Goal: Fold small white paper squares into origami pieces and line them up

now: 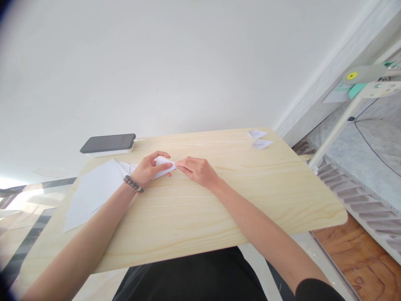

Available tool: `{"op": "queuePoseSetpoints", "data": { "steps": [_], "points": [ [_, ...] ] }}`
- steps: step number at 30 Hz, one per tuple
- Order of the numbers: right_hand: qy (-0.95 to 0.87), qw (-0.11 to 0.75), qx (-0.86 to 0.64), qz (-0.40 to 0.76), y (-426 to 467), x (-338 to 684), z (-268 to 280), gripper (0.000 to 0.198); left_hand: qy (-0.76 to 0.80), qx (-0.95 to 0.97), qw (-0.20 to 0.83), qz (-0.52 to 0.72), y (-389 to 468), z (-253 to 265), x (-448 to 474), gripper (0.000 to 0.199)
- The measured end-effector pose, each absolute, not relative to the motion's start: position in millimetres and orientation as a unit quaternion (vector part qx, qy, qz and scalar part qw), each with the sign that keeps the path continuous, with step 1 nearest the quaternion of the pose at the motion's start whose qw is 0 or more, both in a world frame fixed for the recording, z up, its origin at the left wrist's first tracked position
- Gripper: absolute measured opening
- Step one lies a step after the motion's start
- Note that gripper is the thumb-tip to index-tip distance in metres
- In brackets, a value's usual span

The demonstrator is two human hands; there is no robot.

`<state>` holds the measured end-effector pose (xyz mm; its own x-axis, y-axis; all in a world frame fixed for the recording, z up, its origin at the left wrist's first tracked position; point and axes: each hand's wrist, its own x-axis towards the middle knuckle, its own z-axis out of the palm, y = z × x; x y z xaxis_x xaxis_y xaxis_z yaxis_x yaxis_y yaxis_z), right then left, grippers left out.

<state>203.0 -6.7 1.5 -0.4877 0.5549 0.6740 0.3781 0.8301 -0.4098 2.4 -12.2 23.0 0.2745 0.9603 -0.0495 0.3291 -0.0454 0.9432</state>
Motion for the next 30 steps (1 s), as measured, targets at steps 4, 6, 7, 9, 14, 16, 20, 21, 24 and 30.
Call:
{"op": "queuePoseSetpoints", "data": {
  "steps": [4,6,7,9,14,16,20,21,24,30],
  "points": [
    [-0.868,0.393,-0.280,0.119,-6.8,204.3,3.9,0.020,0.519,0.640,0.453,0.341,-11.8,20.6,2.0,0.049],
    [-0.873,0.386,-0.271,0.124,-6.1,204.4,4.1,0.021,0.523,0.642,0.445,0.341,-10.6,18.9,2.1,0.045],
    [-0.875,0.385,-0.266,0.127,-5.8,204.2,4.1,0.021,0.521,0.647,0.438,0.343,-10.0,18.2,2.1,0.041],
    [-0.878,0.385,-0.254,0.132,-5.6,203.7,4.3,0.020,0.506,0.663,0.430,0.347,-8.9,17.5,2.2,0.035],
    [-0.881,0.386,-0.228,0.150,-7.1,202.2,6.2,0.020,0.496,0.676,0.445,0.314,-9.6,20.5,2.0,0.036],
    [-0.878,0.388,-0.231,0.157,-7.8,201.3,6.2,0.020,0.502,0.681,0.440,0.303,-10.8,22.3,1.8,0.037],
    [-0.863,0.396,-0.252,0.185,-9.3,199.1,5.3,0.018,0.514,0.690,0.425,0.281,-12.4,23.1,1.3,0.039],
    [-0.856,0.400,-0.263,0.195,-9.8,198.7,5.2,0.017,0.518,0.690,0.422,0.278,-12.5,22.6,1.1,0.039],
    [-0.836,0.400,-0.301,0.225,-11.1,198.9,5.8,0.015,0.535,0.686,0.406,0.279,-12.5,20.6,1.4,0.040],
    [-0.839,0.343,-0.338,0.254,-9.2,200.4,5.5,0.017,0.531,0.696,0.387,0.290,-16.2,21.0,8.5,0.034]
  ]
}}
